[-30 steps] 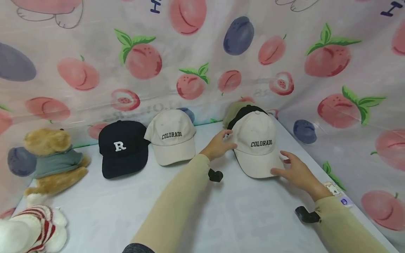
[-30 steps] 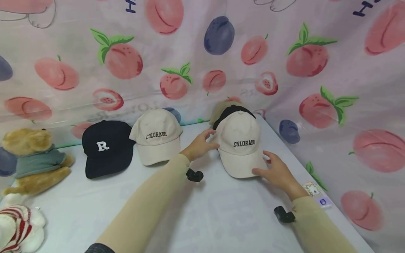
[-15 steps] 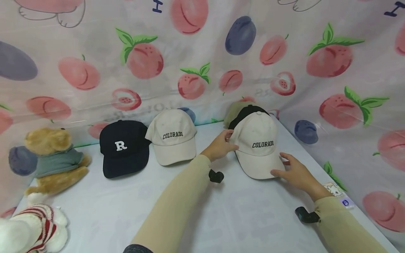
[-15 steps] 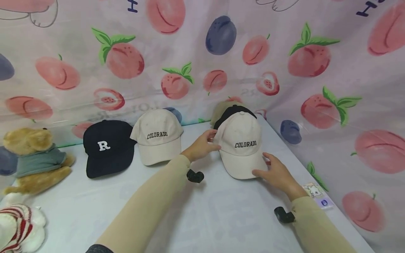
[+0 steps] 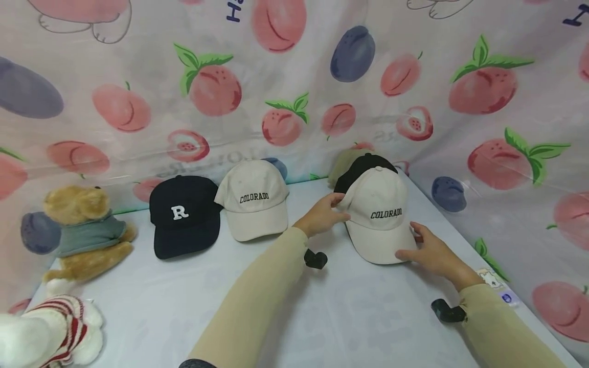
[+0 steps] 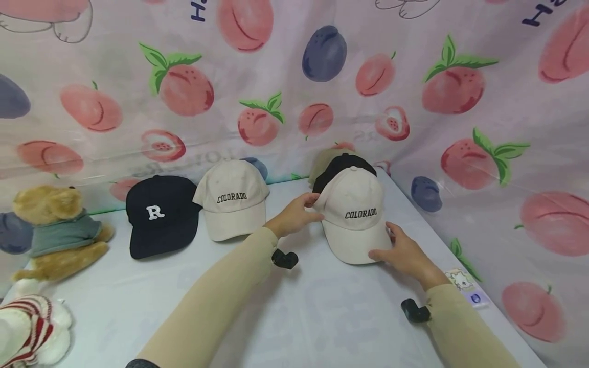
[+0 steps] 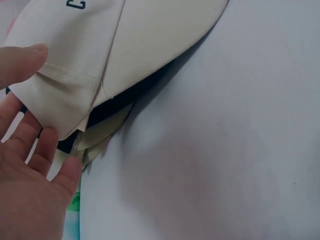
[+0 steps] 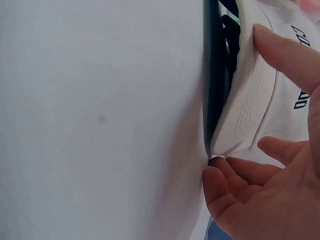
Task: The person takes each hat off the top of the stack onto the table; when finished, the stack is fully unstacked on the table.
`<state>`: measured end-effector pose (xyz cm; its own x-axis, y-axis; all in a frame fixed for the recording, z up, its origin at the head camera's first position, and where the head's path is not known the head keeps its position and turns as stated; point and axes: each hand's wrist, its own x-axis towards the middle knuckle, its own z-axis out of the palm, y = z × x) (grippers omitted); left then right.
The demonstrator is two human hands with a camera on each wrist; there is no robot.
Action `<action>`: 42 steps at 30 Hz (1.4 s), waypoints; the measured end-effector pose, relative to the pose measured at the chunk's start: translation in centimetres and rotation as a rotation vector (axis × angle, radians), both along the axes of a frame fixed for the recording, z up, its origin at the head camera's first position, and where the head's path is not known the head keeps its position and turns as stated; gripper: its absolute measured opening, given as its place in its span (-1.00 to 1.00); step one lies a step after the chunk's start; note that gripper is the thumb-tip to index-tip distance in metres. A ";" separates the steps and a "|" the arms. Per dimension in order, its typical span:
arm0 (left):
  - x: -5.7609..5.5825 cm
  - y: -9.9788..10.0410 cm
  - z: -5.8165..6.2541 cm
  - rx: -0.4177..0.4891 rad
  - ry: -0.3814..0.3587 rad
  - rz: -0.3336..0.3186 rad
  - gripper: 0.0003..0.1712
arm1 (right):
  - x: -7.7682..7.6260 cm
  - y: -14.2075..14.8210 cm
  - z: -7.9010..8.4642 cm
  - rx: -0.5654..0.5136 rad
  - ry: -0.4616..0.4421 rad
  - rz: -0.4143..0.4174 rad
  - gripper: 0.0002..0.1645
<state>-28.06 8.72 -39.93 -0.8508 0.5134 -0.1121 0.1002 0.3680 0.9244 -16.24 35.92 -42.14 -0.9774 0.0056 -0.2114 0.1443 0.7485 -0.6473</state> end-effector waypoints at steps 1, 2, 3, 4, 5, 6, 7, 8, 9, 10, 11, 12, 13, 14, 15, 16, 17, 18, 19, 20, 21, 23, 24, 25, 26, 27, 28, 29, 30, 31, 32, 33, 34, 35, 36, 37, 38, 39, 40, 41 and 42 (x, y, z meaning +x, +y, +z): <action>0.1 0.0 0.0 -0.003 -0.002 0.000 -0.32 | 0.0 0.0 0.0 -0.005 0.000 0.004 0.39; 0.1 0.0 0.0 -0.004 -0.002 0.000 -0.34 | -0.1 0.0 0.0 -0.010 -0.001 0.008 0.41; 0.2 0.0 0.1 -0.003 -0.003 0.001 -0.36 | -0.1 0.0 -0.1 -0.015 -0.004 0.011 0.42; 0.3 0.0 0.1 -0.003 -0.005 0.003 -0.38 | -0.2 0.0 -0.1 -0.022 -0.011 0.011 0.43; 0.3 0.0 0.2 -0.001 -0.006 0.004 -0.41 | -0.2 0.0 -0.1 -0.026 -0.020 0.009 0.45; 0.4 0.0 0.2 0.002 -0.008 0.005 -0.45 | -0.2 0.0 -0.1 -0.031 -0.028 0.007 0.47; 0.5 0.0 0.3 0.005 -0.009 0.006 -0.49 | -0.2 0.0 -0.2 -0.036 -0.032 0.004 0.48; 0.6 0.0 0.4 0.007 -0.005 0.004 -0.52 | -0.3 0.0 -0.2 -0.040 -0.033 0.002 0.48; 0.7 0.0 0.5 0.009 -0.002 0.003 -0.54 | -0.3 0.0 -0.2 -0.045 -0.032 -0.001 0.48; 0.7 0.0 0.5 0.012 0.003 0.002 -0.56 | -0.3 0.0 -0.3 -0.047 -0.028 -0.003 0.47; 0.8 -0.1 0.6 0.015 0.009 0.001 -0.58 | -0.3 0.0 -0.3 -0.050 -0.023 -0.005 0.46; 0.9 -0.1 0.7 0.018 0.016 -0.001 -0.59 | -0.4 0.0 -0.3 -0.052 -0.014 -0.006 0.45; 0.9 -0.1 0.8 0.018 0.026 -0.002 -0.60 | -0.4 0.0 -0.3 -0.053 -0.005 -0.007 0.44; 1.0 -0.1 0.9 0.022 0.036 -0.005 -0.61 | -0.4 -0.1 -0.3 -0.055 0.002 -0.009 0.43; 1.1 -0.1 1.0 0.026 0.043 -0.007 -0.62 | -0.4 -0.1 -0.3 -0.055 0.011 -0.011 0.43; 1.1 -0.1 1.0 0.030 0.051 -0.009 -0.62 | -0.4 -0.1 -0.3 -0.056 0.017 -0.013 0.43; 1.2 -0.1 1.1 0.034 0.060 -0.010 -0.63 | -0.3 -0.1 -0.3 -0.060 0.023 -0.018 0.43; 1.3 -0.1 1.2 0.035 0.069 -0.010 -0.64 | -0.3 -0.2 -0.3 -0.062 0.034 -0.019 0.43; 1.3 -0.1 1.3 0.037 0.076 -0.007 -0.65 | -0.2 -0.2 -0.3 -0.066 0.042 -0.021 0.43; 1.4 0.0 1.4 0.035 0.083 -0.003 -0.66 | -0.2 -0.2 -0.2 -0.069 0.049 -0.024 0.44; 1.5 0.1 1.5 0.031 0.089 0.003 -0.66 | -0.1 -0.3 -0.2 -0.070 0.058 -0.023 0.44; 1.8 0.2 1.8 0.012 0.099 0.022 -0.67 | 0.1 -0.3 -0.1 -0.078 0.075 -0.020 0.42; 2.0 0.3 1.9 0.001 0.100 0.032 -0.67 | 0.2 -0.4 -0.1 -0.081 0.082 -0.015 0.42; 2.1 0.4 2.0 -0.007 0.100 0.042 -0.67 | 0.4 -0.4 0.0 -0.085 0.087 -0.011 0.41; 2.3 0.5 2.1 -0.014 0.103 0.049 -0.67 | 0.5 -0.4 0.0 -0.091 0.091 -0.009 0.41; 2.5 0.5 2.2 -0.017 0.105 0.054 -0.67 | 0.7 -0.5 0.1 -0.098 0.095 -0.004 0.40; 2.6 0.5 2.4 -0.020 0.109 0.057 -0.68 | 0.9 -0.5 0.1 -0.102 0.096 -0.001 0.39; 2.8 0.5 2.5 -0.017 0.111 0.056 -0.68 | 1.1 -0.6 0.2 -0.103 0.099 0.003 0.38; 2.9 0.5 2.7 -0.017 0.114 0.055 -0.68 | 1.2 -0.6 0.3 -0.104 0.103 0.006 0.36; 3.1 0.4 2.9 -0.015 0.117 0.051 -0.69 | 1.4 -0.7 0.3 -0.104 0.106 0.009 0.34; 3.2 0.4 3.0 -0.016 0.121 0.045 -0.69 | 1.6 -0.7 0.4 -0.102 0.109 0.010 0.32; 3.4 0.3 3.2 -0.017 0.124 0.040 -0.69 | 1.7 -0.8 0.4 -0.097 0.112 0.014 0.30; 3.4 0.2 3.3 -0.020 0.126 0.034 -0.69 | 1.8 -0.8 0.5 -0.090 0.114 0.017 0.29; 3.5 0.1 3.4 -0.024 0.126 0.030 -0.69 | 1.8 -0.9 0.5 -0.089 0.117 0.019 0.28; 3.6 0.0 3.5 -0.028 0.128 0.028 -0.69 | 1.9 -1.0 0.6 -0.087 0.120 0.022 0.26; 3.6 -0.1 3.6 -0.031 0.130 0.027 -0.69 | 1.9 -1.1 0.6 -0.087 0.120 0.024 0.26; 3.7 -0.3 3.7 -0.034 0.134 0.027 -0.68 | 1.9 -1.1 0.7 -0.085 0.123 0.026 0.25; 3.7 -0.5 3.8 -0.036 0.139 0.028 -0.68 | 2.0 -1.3 0.8 -0.085 0.126 0.030 0.25; 3.8 -0.7 3.9 -0.037 0.145 0.028 -0.68 | 2.0 -1.4 0.9 -0.085 0.131 0.035 0.24; 3.8 -0.9 4.0 -0.035 0.151 0.028 -0.68 | 2.1 -1.5 1.0 -0.083 0.138 0.039 0.24; 3.9 -1.2 4.1 -0.033 0.157 0.028 -0.68 | 2.1 -1.7 1.1 -0.083 0.142 0.042 0.23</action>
<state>-24.18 7.55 -35.87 -0.8732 0.4873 0.0070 0.2320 0.4030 0.8853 -14.11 34.23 -41.02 -0.9964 -0.0480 -0.0697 0.0168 0.6950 -0.7188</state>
